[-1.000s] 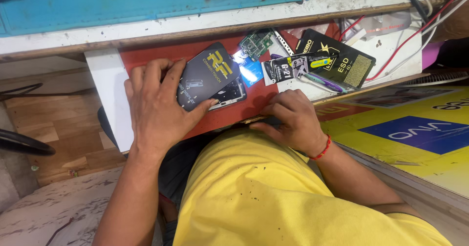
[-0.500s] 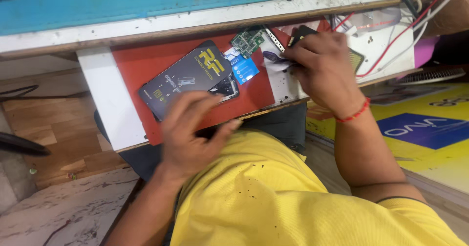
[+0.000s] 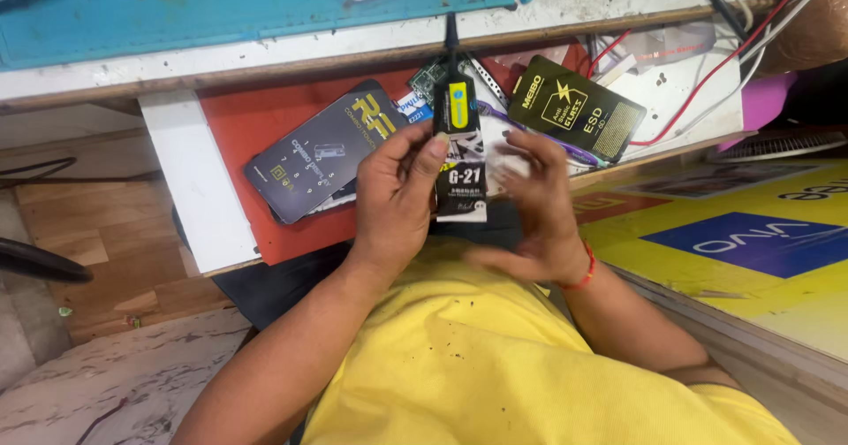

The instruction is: The person applies adhesive to the internal frame of a disassembled smartphone using a small tube. They then place a new display panel onto the frame and press it down to secure it. The person handles the phone and adhesive tube throughout the process.

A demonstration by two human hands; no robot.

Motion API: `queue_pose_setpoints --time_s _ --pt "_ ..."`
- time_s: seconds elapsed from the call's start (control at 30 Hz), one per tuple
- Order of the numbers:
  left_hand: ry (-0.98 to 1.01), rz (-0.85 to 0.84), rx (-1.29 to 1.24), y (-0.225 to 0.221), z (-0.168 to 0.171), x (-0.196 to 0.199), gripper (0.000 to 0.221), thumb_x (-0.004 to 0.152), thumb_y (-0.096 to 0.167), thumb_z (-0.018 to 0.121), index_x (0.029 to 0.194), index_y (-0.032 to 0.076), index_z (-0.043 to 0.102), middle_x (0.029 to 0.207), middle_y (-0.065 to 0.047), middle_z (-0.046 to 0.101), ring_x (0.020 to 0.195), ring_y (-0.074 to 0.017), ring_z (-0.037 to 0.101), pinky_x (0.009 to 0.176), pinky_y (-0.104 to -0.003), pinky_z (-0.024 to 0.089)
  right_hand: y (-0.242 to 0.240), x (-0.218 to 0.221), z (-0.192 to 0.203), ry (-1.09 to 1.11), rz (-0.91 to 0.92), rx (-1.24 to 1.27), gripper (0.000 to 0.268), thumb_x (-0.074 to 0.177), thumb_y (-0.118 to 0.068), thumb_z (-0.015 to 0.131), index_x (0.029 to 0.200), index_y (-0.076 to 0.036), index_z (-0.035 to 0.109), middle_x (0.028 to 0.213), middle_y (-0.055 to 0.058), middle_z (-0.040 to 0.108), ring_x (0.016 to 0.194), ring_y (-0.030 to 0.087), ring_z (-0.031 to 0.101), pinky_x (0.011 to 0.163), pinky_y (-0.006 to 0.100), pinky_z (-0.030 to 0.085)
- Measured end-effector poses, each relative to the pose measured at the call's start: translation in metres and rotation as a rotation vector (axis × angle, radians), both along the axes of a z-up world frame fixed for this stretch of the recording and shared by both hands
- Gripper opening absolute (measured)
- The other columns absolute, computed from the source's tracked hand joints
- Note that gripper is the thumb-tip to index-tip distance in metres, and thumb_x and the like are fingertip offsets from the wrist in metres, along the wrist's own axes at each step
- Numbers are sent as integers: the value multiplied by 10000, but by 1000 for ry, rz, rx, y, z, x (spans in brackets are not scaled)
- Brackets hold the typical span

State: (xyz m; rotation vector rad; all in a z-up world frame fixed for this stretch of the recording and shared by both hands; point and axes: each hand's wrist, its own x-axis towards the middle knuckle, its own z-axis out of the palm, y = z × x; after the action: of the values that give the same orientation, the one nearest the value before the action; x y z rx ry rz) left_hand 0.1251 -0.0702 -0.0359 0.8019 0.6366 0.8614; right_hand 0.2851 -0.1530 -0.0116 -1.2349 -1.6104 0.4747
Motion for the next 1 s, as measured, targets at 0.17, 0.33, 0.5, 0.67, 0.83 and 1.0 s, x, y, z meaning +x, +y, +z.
queue_pose_setpoints --time_s 0.17,0.33,0.5,0.67,0.83,1.0 --pt "142 -33 282 7 16 0 329 1064 155 665 1329 -39 645 1142 -23 619 956 -63 610 817 -208 535 -11 -5 -6 726 -79 -717 221 947 -40 676 1167 -23 685 1051 69 746 941 136 717 815 299 629" --pt "73 66 372 45 37 -5 311 1102 132 641 1368 -29 633 1098 12 575 891 -53 534 772 -192 473 -15 1 -10 274 -123 -680 92 990 -23 665 1014 35 732 832 54 753 744 78 689 659 236 572" --pt "73 -160 464 59 51 -15 239 1110 174 599 1233 12 725 1030 -12 618 864 -63 568 768 -209 510 -14 5 -11 362 -157 -777 100 972 -48 675 953 29 736 777 32 754 709 62 707 619 230 582" --pt "101 -195 762 46 54 -16 222 1099 183 639 1256 42 707 1061 -67 672 960 -110 652 837 -229 537 -19 11 -12 375 -126 -870 113 971 -67 683 974 24 752 758 29 744 687 60 668 624 227 566" --pt "139 -160 870 34 56 -10 260 1034 158 696 1263 35 684 1080 -73 688 899 -135 675 807 -243 561 -22 20 -9 413 -122 -921 121 963 -85 683 1020 5 739 805 0 724 703 43 650 632 236 578" --pt "341 -39 721 31 51 6 139 1037 159 695 1080 28 679 941 -33 709 781 -89 697 717 -229 555 -30 27 -7 263 -61 -786 84 997 -72 701 1033 4 706 800 19 704 759 42 599 674 228 529"
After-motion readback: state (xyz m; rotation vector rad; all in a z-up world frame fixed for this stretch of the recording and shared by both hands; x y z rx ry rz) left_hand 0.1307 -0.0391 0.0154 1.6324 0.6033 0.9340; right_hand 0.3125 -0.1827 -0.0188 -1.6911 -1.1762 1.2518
